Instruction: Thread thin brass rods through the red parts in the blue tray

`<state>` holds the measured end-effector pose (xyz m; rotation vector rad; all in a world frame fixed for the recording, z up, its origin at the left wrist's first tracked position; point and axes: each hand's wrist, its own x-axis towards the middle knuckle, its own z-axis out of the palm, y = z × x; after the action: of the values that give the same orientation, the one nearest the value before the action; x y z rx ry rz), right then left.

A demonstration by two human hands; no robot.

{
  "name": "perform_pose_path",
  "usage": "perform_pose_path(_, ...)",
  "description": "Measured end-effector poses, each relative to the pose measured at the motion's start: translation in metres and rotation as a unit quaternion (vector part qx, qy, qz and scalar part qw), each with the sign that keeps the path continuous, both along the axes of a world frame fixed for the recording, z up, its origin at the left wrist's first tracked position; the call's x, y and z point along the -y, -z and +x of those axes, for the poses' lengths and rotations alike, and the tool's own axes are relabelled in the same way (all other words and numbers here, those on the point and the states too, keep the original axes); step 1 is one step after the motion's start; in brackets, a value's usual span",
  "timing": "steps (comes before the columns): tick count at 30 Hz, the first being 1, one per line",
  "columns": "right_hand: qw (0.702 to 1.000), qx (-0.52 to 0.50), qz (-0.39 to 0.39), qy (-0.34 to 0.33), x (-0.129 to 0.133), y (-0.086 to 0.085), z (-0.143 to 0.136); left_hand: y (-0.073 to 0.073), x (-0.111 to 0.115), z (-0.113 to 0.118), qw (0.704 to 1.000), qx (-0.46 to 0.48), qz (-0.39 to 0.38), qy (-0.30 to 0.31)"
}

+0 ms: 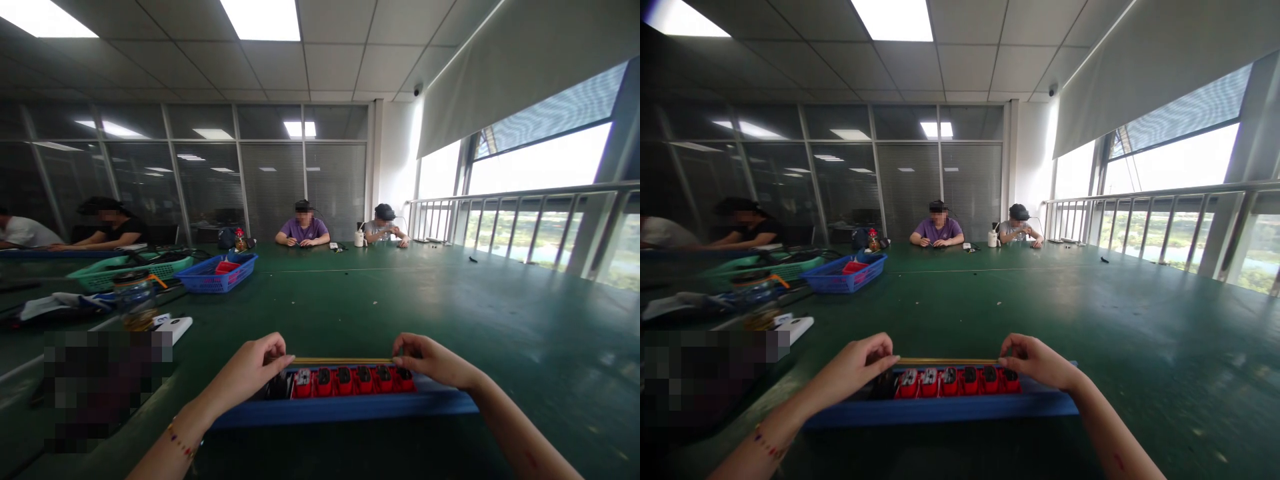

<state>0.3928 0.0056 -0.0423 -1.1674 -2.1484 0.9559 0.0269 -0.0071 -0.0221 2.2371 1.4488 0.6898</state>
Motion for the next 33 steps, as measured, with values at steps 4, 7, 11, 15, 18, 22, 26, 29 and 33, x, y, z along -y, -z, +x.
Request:
perform_pose_path(4,1.0,0.012,-0.007,-0.01,0.0007,0.0012,0.0028,0.0031,0.0021,-0.003,1.0,-0.019,-0.017,0.003)
perform_pose_path(7,0.999,0.033,0.0,-0.003,0.0008,0.0002,0.0056,0.0035,0.0039,-0.0029,0.999,-0.038,-0.01,-0.001)
perform_pose_path(11,0.998,0.053,0.013,0.008,-0.0007,0.0001,0.0077,0.0051,0.0042,-0.0005,0.999,-0.053,-0.002,0.009)
perform_pose_path(15,0.998,0.058,-0.014,0.018,-0.0017,0.0029,0.008,0.0083,0.0014,0.0002,0.998,-0.062,-0.018,0.027)
perform_pose_path(18,0.998,0.054,-0.031,0.007,-0.0021,0.0057,0.0083,0.0103,-0.0009,-0.0007,0.998,-0.063,-0.012,0.03)
perform_pose_path(22,0.998,0.047,-0.031,0.001,-0.0025,0.0069,0.0087,0.0111,-0.0028,-0.0021,0.998,-0.059,0.0,0.031)
perform_pose_path(26,0.998,0.049,-0.035,-0.004,-0.0021,0.0048,0.008,0.0104,-0.0029,-0.0022,0.998,-0.057,-0.007,0.037)
perform_pose_path(29,0.997,0.049,-0.054,-0.002,-0.0009,0.003,0.0063,0.0101,-0.0016,-0.0001,0.997,-0.058,-0.018,0.041)
perform_pose_path(33,0.995,0.042,-0.089,-0.014,-0.0003,0.0028,0.0048,0.0109,-0.0009,0.0041,0.997,-0.066,-0.009,0.047)
